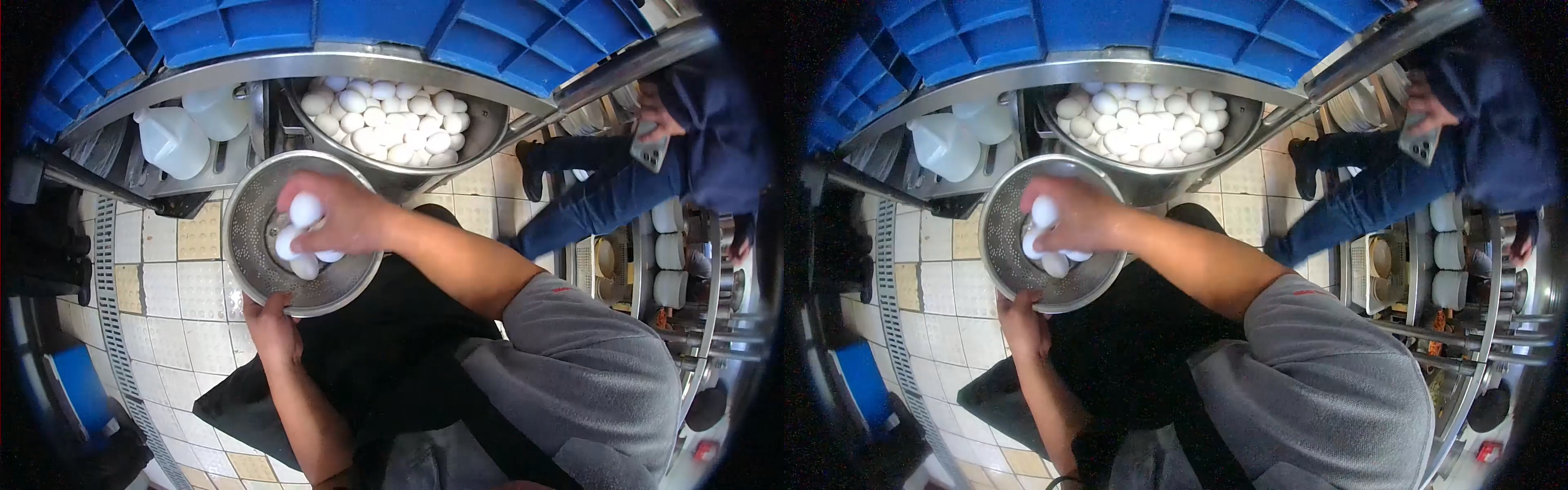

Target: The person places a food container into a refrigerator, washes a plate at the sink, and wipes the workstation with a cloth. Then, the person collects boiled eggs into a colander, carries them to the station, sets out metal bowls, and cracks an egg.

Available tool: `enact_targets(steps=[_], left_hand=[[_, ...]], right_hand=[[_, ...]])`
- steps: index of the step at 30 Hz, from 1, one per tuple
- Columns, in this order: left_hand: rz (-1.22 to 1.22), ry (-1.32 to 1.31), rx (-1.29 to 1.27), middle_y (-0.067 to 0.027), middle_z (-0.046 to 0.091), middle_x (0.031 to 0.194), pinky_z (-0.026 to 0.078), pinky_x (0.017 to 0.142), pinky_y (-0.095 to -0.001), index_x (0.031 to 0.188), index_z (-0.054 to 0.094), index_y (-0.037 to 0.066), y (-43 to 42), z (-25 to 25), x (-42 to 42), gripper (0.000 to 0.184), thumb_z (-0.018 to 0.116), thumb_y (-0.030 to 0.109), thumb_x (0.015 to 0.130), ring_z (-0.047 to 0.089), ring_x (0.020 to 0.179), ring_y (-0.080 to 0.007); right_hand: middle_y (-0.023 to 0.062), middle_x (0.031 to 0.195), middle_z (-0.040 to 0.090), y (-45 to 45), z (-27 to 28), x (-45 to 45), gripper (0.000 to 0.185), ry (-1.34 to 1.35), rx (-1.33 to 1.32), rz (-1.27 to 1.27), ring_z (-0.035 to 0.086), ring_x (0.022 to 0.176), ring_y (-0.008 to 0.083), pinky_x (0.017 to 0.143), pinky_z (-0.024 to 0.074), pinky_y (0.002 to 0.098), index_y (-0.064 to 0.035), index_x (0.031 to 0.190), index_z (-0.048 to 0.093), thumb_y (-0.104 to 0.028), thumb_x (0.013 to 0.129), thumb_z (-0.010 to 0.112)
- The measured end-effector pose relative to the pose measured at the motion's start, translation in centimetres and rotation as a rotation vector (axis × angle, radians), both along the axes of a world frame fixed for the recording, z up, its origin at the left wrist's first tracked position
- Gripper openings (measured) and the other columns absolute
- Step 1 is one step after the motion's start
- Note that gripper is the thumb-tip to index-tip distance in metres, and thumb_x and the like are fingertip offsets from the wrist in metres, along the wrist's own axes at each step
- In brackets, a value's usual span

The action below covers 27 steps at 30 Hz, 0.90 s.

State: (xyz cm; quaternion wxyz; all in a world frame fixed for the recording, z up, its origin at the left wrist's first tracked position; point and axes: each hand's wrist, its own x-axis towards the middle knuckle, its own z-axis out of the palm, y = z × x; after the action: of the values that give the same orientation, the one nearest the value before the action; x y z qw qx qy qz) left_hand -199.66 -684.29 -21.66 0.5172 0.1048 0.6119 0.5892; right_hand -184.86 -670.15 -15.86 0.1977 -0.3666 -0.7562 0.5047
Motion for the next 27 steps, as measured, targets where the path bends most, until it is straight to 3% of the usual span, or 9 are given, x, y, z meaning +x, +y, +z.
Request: enact_targets(steps=[1, 5, 11, 15, 18, 21, 24, 25, 27], left_hand=[[0.015, -0.017, 0.028, -0.0102, 0.061, 0.094, 0.046, 0.046, -0.0262, 0.118, 0.048, -0.001, 0.0, -0.1, 0.0, 0.048, 0.052, -0.002, 0.071, 0.06, 0.064, -0.0184], [0.05, -0.065, -0.006, -0.0083, 0.062, 0.091, 0.039, 0.04, -0.0208, 0.118, 0.05, -0.002, -0.3, 0.7, 0.1, 0.046, 0.051, -0.004, 0.072, 0.058, 0.059, -0.012], [0.087, -0.125, 0.016, -0.0079, 0.061, 0.09, 0.039, 0.04, -0.0218, 0.119, 0.05, -0.001, -0.7, 0.2, -0.6, 0.047, 0.05, -0.005, 0.072, 0.057, 0.057, -0.0123], [0.127, -0.157, 0.039, -0.0081, 0.061, 0.09, 0.04, 0.04, -0.0232, 0.119, 0.05, -0.001, -0.8, 0.3, -1.2, 0.048, 0.05, -0.005, 0.072, 0.057, 0.058, -0.0129], [0.128, -0.124, 0.044, -0.0083, 0.06, 0.091, 0.041, 0.04, -0.024, 0.121, 0.048, -0.001, -0.7, 0.4, -1.3, 0.049, 0.05, -0.005, 0.071, 0.057, 0.06, -0.0137], [0.139, -0.108, 0.038, -0.0103, 0.06, 0.095, 0.044, 0.042, -0.0239, 0.122, 0.046, -0.001, -0.8, 0.2, -1.5, 0.05, 0.05, -0.004, 0.072, 0.06, 0.065, -0.0156], [0.178, -0.13, 0.039, -0.0105, 0.06, 0.095, 0.046, 0.042, -0.0244, 0.12, 0.047, -0.001, -0.7, -0.1, -1.4, 0.048, 0.049, -0.004, 0.072, 0.06, 0.066, -0.0158], [0.181, -0.127, 0.038, -0.0105, 0.06, 0.095, 0.046, 0.042, -0.0244, 0.12, 0.047, -0.001, -0.5, 0.0, -1.3, 0.048, 0.049, -0.004, 0.072, 0.06, 0.066, -0.0158], [0.175, -0.152, 0.05, -0.01, 0.06, 0.094, 0.045, 0.041, -0.024, 0.12, 0.047, -0.001, -0.4, 0.3, -1.1, 0.048, 0.049, -0.004, 0.073, 0.059, 0.064, -0.0146]], right_hand=[[0.0092, 0.099, 0.062, -0.8, -0.3, -0.9, 0.041, -0.004, 0.083, 0.019, 0.061, 0.097, 0.026, 0.083, 0.0483, 0.036, -0.008, 0.103, 0.058, -0.01, 0.067, 0.078], [0.0114, 0.094, 0.058, -2.2, -2.7, -3.1, 0.035, 0.062, 0.331, 0.089, 0.059, 0.096, 0.0333, 0.082, 0.0483, 0.042, -0.0073, 0.102, 0.057, -0.005, 0.069, 0.07], [0.0119, 0.103, 0.061, -1.6, -2.9, -3.1, 0.03, 0.116, 0.506, 0.191, 0.06, 0.099, 0.031, 0.085, 0.0491, 0.0387, -0.0069, 0.102, 0.062, -0.011, 0.075, 0.073], [0.0102, 0.105, 0.064, 2.1, 1.7, 0.6, 0.021, 0.137, 0.6, 0.062, 0.062, 0.1, 0.0259, 0.086, 0.0487, 0.0357, -0.0052, 0.101, 0.066, -0.008, 0.08, 0.069], [0.0105, 0.11, 0.065, 6.9, 2.1, 4.5, 0.026, -0.244, 0.679, -0.17, 0.06, 0.104, 0.0242, 0.087, 0.0476, 0.0346, -0.0058, 0.104, 0.066, -0.021, 0.083, 0.069], [0.0117, 0.108, 0.066, 12.0, -1.3, 6.9, 0.041, -0.443, 0.206, -0.258, 0.06, 0.1, 0.023, 0.087, 0.0471, 0.0331, -0.0075, 0.112, 0.063, -0.031, 0.081, 0.074], [0.0125, 0.106, 0.065, 13.9, -2.7, 6.6, 0.051, -0.627, 0.079, -0.195, 0.059, 0.099, 0.0228, 0.089, 0.0462, 0.033, -0.0083, 0.117, 0.06, -0.041, 0.08, 0.074], [0.0184, 0.123, 0.061, 14.7, -3.5, 6.5, 0.071, -0.74, 0.171, -0.066, 0.059, 0.111, 0.032, 0.096, 0.0455, 0.0361, -0.0086, 0.128, 0.056, -0.054, 0.075, 0.068], [0.0183, 0.127, 0.058, 15.0, -4.6, 5.8, 0.073, -0.829, 0.269, -0.049, 0.057, 0.114, 0.0324, 0.098, 0.0445, 0.0368, -0.0112, 0.134, 0.051, -0.053, 0.076, 0.067]])
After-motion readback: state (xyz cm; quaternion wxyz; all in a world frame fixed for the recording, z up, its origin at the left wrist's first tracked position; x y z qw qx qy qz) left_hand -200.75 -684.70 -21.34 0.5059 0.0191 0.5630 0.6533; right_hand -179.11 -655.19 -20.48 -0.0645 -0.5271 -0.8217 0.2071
